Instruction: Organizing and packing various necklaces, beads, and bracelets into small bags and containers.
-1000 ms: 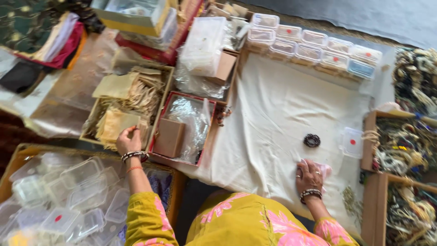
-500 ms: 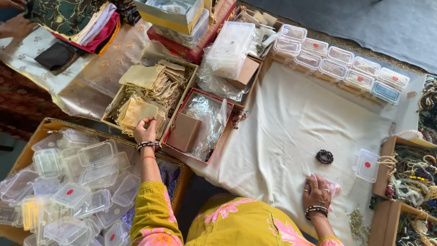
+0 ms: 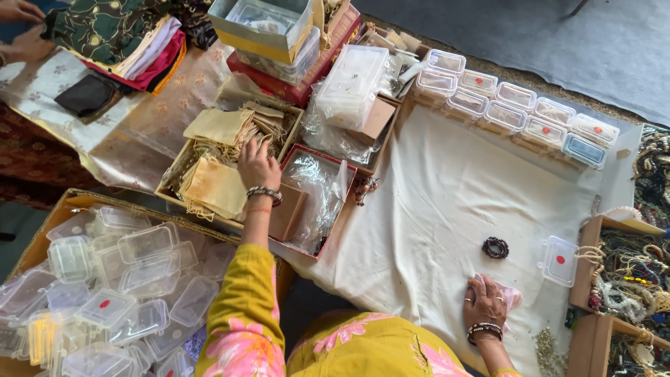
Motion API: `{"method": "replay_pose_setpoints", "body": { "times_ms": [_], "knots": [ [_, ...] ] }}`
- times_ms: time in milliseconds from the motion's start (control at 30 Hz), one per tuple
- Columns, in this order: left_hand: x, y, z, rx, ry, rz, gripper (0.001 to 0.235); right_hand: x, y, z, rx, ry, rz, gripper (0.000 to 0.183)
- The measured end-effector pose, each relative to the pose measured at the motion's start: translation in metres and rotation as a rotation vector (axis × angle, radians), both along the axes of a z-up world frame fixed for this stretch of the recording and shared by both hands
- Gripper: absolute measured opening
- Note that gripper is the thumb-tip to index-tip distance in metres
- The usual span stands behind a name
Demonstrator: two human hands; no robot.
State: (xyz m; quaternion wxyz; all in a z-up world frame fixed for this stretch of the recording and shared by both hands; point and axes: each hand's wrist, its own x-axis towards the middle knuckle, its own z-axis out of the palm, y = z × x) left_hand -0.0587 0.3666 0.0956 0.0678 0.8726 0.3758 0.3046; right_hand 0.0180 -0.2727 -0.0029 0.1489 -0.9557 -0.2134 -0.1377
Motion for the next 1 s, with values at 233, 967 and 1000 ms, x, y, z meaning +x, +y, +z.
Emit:
{"method": "replay_pose_setpoints", "body": {
  "times_ms": [233,967,1000],
  "knots": [
    [0.074,0.002,0.021,-0.049,0.367,0.012,0.055,0.001,0.002,-0.005,-0.016,0.002,-0.038,0.019],
    [0.121,0.031,0.019,-0.269,0.791,0.066,0.056,0.007,-0.006,-0.018,-0.105,0.089,-0.074,0.024],
    [0.123,0.034,0.018,-0.237,0.803,0.049,0.055,0.005,-0.005,-0.021,-0.109,0.101,-0.071,0.026]
  ]
}}
